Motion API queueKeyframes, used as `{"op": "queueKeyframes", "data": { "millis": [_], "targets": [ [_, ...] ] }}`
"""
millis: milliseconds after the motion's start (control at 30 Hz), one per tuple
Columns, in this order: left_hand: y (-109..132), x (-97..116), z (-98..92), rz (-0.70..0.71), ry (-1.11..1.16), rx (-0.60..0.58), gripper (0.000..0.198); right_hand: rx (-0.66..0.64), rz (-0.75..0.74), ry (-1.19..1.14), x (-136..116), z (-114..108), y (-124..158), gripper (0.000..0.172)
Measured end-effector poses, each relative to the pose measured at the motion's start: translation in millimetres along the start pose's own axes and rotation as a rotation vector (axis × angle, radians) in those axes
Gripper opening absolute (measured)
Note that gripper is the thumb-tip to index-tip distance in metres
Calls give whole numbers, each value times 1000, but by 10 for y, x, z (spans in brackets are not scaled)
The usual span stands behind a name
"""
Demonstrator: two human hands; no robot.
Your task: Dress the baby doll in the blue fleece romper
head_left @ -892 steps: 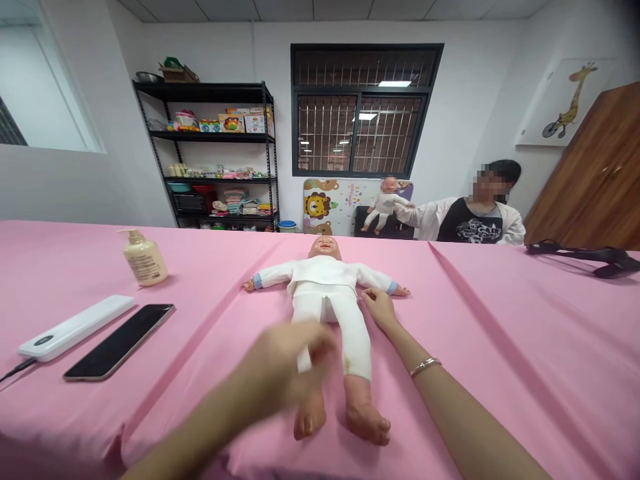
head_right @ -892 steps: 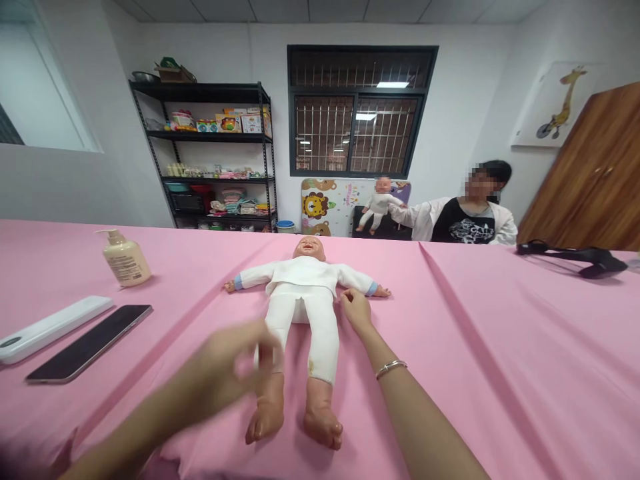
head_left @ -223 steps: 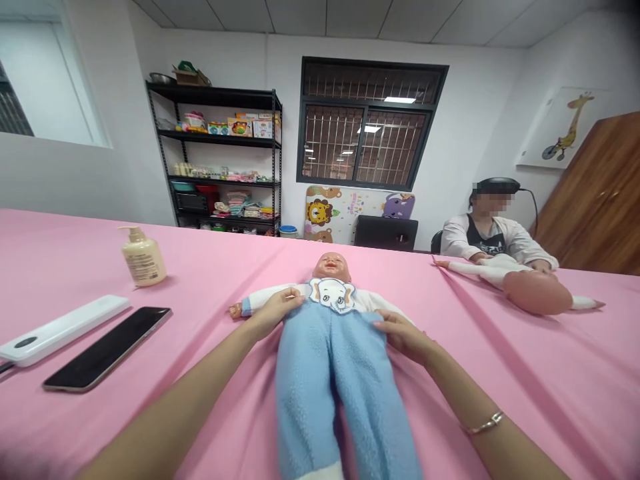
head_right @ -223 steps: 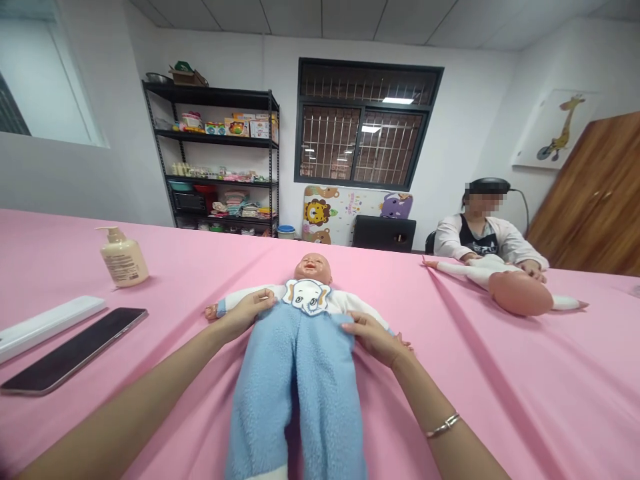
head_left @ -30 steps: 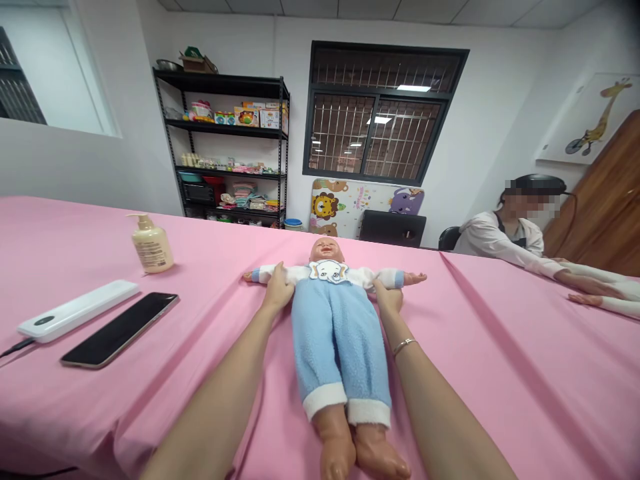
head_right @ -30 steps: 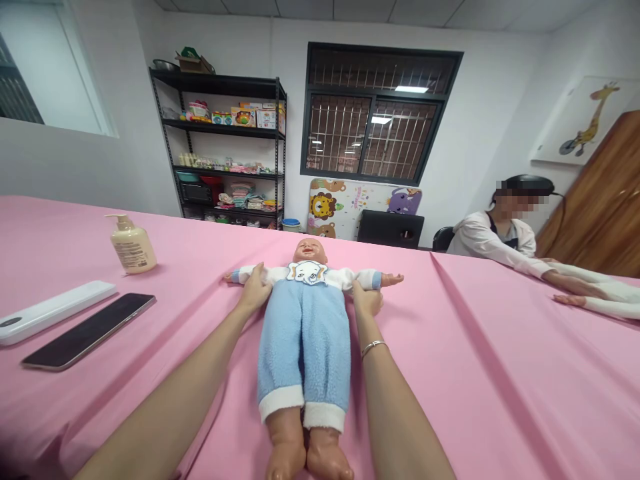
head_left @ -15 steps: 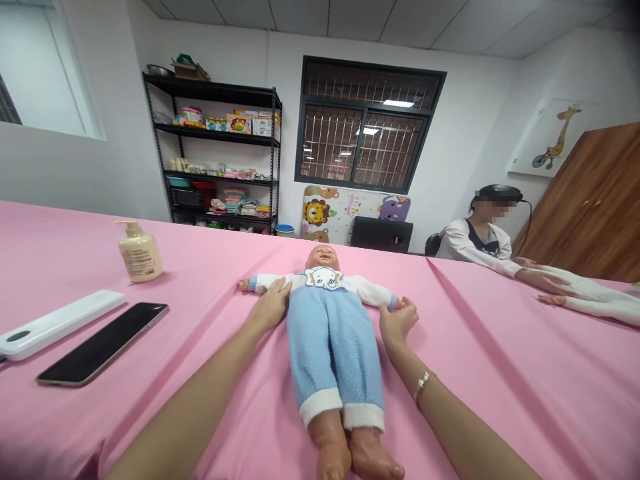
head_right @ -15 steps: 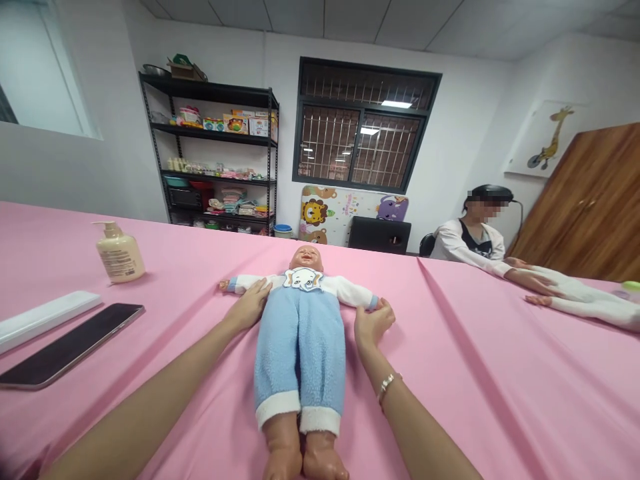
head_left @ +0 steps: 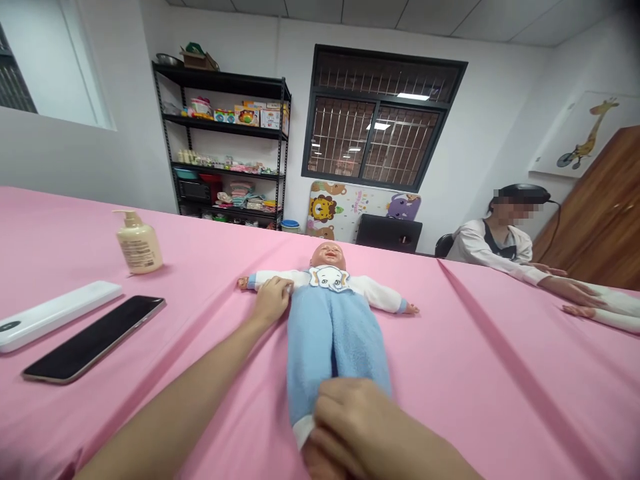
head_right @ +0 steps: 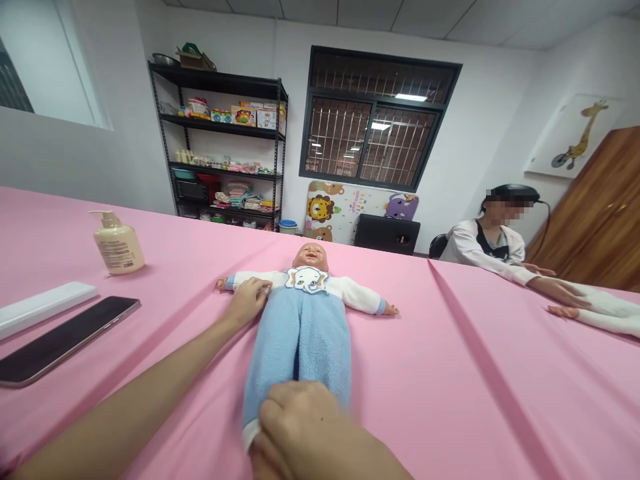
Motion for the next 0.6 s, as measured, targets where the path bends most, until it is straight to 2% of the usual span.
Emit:
{"op": "queueKeyframes", "data": {
  "millis": [67, 133, 233, 300, 367, 433, 500, 600],
  "targets": [
    [-4, -20, -3, -1, 38, 4, 25, 21, -104, 26, -147, 43, -58, 28],
    [-1, -34, -12, 5, 92, 8, 23, 27, -141, -14, -199, 52, -116, 27],
    [9, -37, -6, 16, 245, -20, 21, 70, -73, -193, 18, -57, -165, 24],
    [16, 4, 51, 34, 369, -113, 20, 259, 63, -290, 435, -257, -113, 25],
    [33, 75, 113, 57, 466, -218, 21, 561, 274, -301, 1018, -462, 64, 27],
    [55, 138, 141, 74, 548, -280, 19, 809, 451, -307, 1578, -523, 281, 31],
    [71, 175, 156, 83, 637, -317, 15, 808, 506, -383, 2007, -408, 328, 37],
    [69, 190, 202, 99, 746, -384, 15, 676, 439, -595, 2339, -192, 281, 45]
  ]
}}
Point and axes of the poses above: each hand's wrist, its own y-axis away from the middle knuckle, its own z-axis out of the palm, x = y × z, the point moved 8 cm from there along -y, towards the middle knuckle, and after that the axes turned 11 degrees about -x, right-handed, at the moved point
